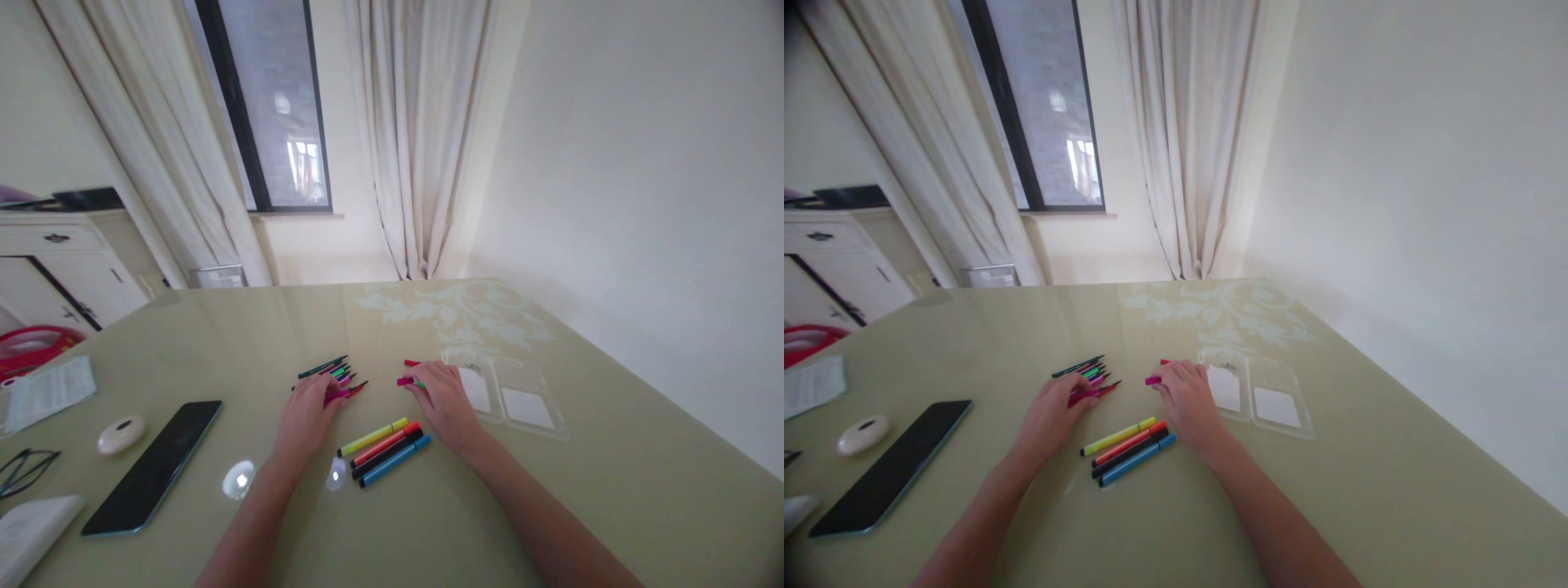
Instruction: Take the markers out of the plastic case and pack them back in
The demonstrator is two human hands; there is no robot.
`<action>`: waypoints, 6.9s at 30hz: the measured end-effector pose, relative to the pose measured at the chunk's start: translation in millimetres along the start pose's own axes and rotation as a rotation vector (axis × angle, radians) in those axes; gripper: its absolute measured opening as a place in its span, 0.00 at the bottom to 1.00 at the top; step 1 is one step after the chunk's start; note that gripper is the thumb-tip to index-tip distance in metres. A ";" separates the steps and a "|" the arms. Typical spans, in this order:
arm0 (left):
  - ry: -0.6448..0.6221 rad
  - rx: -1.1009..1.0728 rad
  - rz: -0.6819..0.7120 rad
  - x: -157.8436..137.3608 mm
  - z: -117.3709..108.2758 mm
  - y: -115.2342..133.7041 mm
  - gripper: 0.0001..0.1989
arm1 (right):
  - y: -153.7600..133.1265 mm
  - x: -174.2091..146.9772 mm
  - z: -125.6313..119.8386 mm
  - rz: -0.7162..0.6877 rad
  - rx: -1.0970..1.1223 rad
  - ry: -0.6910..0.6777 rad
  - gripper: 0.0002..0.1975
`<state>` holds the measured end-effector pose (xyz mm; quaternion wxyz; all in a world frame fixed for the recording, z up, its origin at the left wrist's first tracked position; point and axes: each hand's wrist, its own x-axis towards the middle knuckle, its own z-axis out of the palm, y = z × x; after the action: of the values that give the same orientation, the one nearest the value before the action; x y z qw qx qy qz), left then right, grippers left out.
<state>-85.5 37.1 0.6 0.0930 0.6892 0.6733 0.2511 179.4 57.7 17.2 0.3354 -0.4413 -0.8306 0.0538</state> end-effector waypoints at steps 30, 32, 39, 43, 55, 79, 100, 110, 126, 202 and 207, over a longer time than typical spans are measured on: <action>0.049 -0.295 0.292 -18.2 4.7 54.0 0.10 | -12.1 1.7 -5.6 -0.034 0.416 0.007 0.08; 0.059 -0.307 0.294 -19.1 5.4 54.5 0.10 | -12.7 2.5 -8.0 -0.016 0.460 0.000 0.08; 0.077 -0.352 0.304 -21.0 5.4 55.3 0.11 | -14.9 2.8 -10.9 -0.009 0.564 -0.003 0.07; 0.043 -0.337 0.269 -20.6 1.6 60.0 0.13 | -13.8 3.8 -10.5 0.036 0.561 -0.033 0.08; -0.272 -0.198 0.151 -15.5 -0.1 33.4 0.13 | 46.6 6.3 -16.4 0.235 0.062 0.084 0.10; 0.076 0.250 -0.108 4.1 -5.0 -18.4 0.17 | 18.6 -1.6 10.0 0.073 -0.065 -0.126 0.05; 0.031 -0.357 0.130 4.0 7.7 15.8 0.12 | 13.9 2.4 5.9 0.063 0.139 0.046 0.08; -0.021 -0.376 0.208 -1.0 11.2 29.8 0.12 | 5.7 3.4 -3.8 0.027 0.252 0.100 0.08; 0.025 -0.434 0.320 -7.2 15.8 32.9 0.16 | 10.0 3.6 0.4 0.062 0.517 0.054 0.07; 0.003 -0.110 0.205 -6.0 4.8 27.2 0.02 | 2.0 -0.6 3.1 -0.019 -0.141 0.048 0.07; -0.016 -0.196 0.222 -7.2 4.8 32.9 0.06 | 0.9 -0.6 4.0 -0.023 -0.046 0.014 0.07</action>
<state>-54.0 28.7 10.2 0.1368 0.7489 0.5647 0.3188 177.8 58.6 13.6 0.3316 -0.4397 -0.8342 0.0278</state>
